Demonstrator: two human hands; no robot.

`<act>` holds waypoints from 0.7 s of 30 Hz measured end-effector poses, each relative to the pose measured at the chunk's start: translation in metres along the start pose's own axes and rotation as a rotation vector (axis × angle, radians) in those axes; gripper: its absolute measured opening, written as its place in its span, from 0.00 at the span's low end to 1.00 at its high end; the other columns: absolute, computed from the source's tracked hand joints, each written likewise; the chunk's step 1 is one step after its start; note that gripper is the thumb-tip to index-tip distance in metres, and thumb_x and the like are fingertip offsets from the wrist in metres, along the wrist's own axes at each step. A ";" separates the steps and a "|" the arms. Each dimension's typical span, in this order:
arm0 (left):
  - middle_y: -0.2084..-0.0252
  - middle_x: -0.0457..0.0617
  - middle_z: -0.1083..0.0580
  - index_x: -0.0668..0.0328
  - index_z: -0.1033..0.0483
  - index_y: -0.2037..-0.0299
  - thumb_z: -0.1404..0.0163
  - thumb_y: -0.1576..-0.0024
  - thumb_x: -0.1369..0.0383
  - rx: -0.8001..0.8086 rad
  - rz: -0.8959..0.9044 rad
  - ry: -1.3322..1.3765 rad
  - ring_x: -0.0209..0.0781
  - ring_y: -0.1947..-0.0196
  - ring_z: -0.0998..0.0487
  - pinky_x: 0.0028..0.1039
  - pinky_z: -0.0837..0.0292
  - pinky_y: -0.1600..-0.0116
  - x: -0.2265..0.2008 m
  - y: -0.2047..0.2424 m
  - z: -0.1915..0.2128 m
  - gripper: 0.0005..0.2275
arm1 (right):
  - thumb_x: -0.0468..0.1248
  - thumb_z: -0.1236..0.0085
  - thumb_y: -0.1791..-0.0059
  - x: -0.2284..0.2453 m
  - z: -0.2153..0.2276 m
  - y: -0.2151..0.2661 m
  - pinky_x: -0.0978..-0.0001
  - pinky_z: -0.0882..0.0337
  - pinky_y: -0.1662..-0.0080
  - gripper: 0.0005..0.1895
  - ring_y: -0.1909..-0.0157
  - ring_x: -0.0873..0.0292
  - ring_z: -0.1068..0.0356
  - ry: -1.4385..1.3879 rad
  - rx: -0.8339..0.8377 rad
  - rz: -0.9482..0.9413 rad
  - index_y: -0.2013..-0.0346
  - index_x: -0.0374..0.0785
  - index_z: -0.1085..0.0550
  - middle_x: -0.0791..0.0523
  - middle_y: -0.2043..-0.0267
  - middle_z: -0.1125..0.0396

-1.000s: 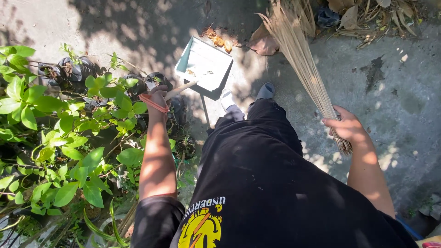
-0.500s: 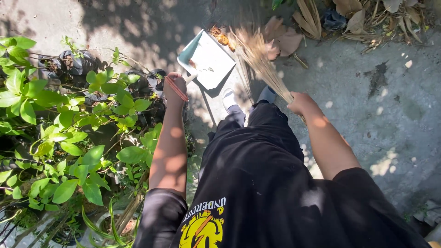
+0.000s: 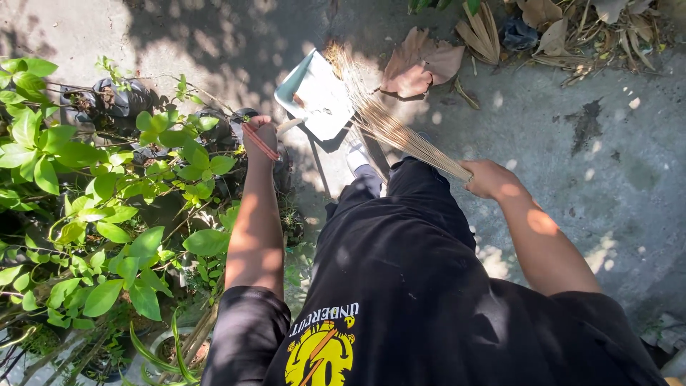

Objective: Sweeping dry leaves into a dustpan in an outdoor area.

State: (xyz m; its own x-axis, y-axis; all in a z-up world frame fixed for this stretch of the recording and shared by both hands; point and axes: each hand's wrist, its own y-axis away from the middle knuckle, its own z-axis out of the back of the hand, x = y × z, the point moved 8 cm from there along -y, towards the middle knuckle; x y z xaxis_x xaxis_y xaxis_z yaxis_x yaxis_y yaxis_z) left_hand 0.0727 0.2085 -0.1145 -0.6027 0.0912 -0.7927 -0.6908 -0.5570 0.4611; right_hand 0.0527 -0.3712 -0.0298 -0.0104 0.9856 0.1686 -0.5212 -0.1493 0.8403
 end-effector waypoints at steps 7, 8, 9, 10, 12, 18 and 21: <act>0.67 0.50 0.23 0.64 0.22 0.61 0.52 0.49 0.72 0.015 0.015 -0.022 0.38 0.66 0.23 0.27 0.28 0.58 -0.014 0.008 -0.004 0.09 | 0.41 0.37 0.54 -0.019 0.023 0.053 0.55 0.29 0.42 0.39 0.41 0.48 0.28 -0.010 0.094 -0.106 0.28 0.59 0.37 0.53 0.42 0.27; 0.67 0.49 0.23 0.63 0.22 0.61 0.52 0.49 0.72 0.014 0.031 -0.011 0.38 0.67 0.23 0.27 0.28 0.58 -0.020 0.013 -0.001 0.09 | 0.42 0.35 0.56 -0.020 0.024 0.057 0.56 0.29 0.43 0.39 0.43 0.49 0.27 -0.069 0.048 -0.057 0.30 0.59 0.35 0.53 0.43 0.27; 0.68 0.49 0.23 0.63 0.22 0.61 0.52 0.50 0.73 0.013 0.046 -0.001 0.37 0.67 0.23 0.27 0.28 0.59 -0.027 0.018 0.001 0.09 | 0.42 0.32 0.58 -0.021 0.026 0.062 0.57 0.28 0.45 0.39 0.44 0.49 0.27 -0.128 0.002 -0.007 0.32 0.58 0.33 0.53 0.44 0.26; 0.68 0.49 0.23 0.63 0.22 0.61 0.52 0.50 0.73 0.013 0.046 0.000 0.37 0.67 0.23 0.27 0.28 0.59 -0.027 0.020 0.001 0.09 | 0.42 0.32 0.58 -0.018 0.031 0.068 0.57 0.28 0.45 0.39 0.44 0.49 0.27 -0.127 0.002 -0.007 0.32 0.58 0.33 0.53 0.44 0.26; 0.68 0.49 0.23 0.63 0.22 0.62 0.51 0.50 0.73 0.011 0.069 -0.032 0.37 0.68 0.24 0.28 0.29 0.60 -0.027 0.022 0.002 0.09 | 0.40 0.34 0.57 -0.023 0.038 0.080 0.56 0.25 0.52 0.40 0.53 0.51 0.24 -0.296 0.013 -0.133 0.30 0.60 0.33 0.50 0.49 0.25; 0.69 0.52 0.23 0.63 0.21 0.64 0.52 0.50 0.71 -0.018 -0.010 -0.060 0.39 0.68 0.23 0.28 0.29 0.60 -0.021 0.010 -0.008 0.08 | 0.41 0.33 0.57 -0.034 0.025 0.020 0.52 0.27 0.53 0.41 0.56 0.44 0.26 -0.492 -0.153 -0.188 0.29 0.52 0.34 0.44 0.54 0.25; 0.72 0.53 0.22 0.62 0.20 0.68 0.52 0.50 0.69 -0.039 -0.046 -0.190 0.42 0.70 0.22 0.29 0.28 0.60 -0.019 0.000 -0.020 0.08 | 0.41 0.32 0.57 -0.006 0.007 -0.042 0.52 0.27 0.48 0.32 0.47 0.42 0.26 -0.249 -0.206 -0.090 0.38 0.48 0.26 0.46 0.49 0.26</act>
State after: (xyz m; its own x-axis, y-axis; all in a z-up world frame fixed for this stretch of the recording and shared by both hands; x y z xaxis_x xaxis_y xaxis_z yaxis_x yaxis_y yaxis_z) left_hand 0.0923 0.1903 -0.1071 -0.6378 0.2700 -0.7214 -0.7060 -0.5794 0.4073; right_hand 0.0808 -0.3712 -0.0629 0.2391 0.9408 0.2402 -0.6723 -0.0181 0.7401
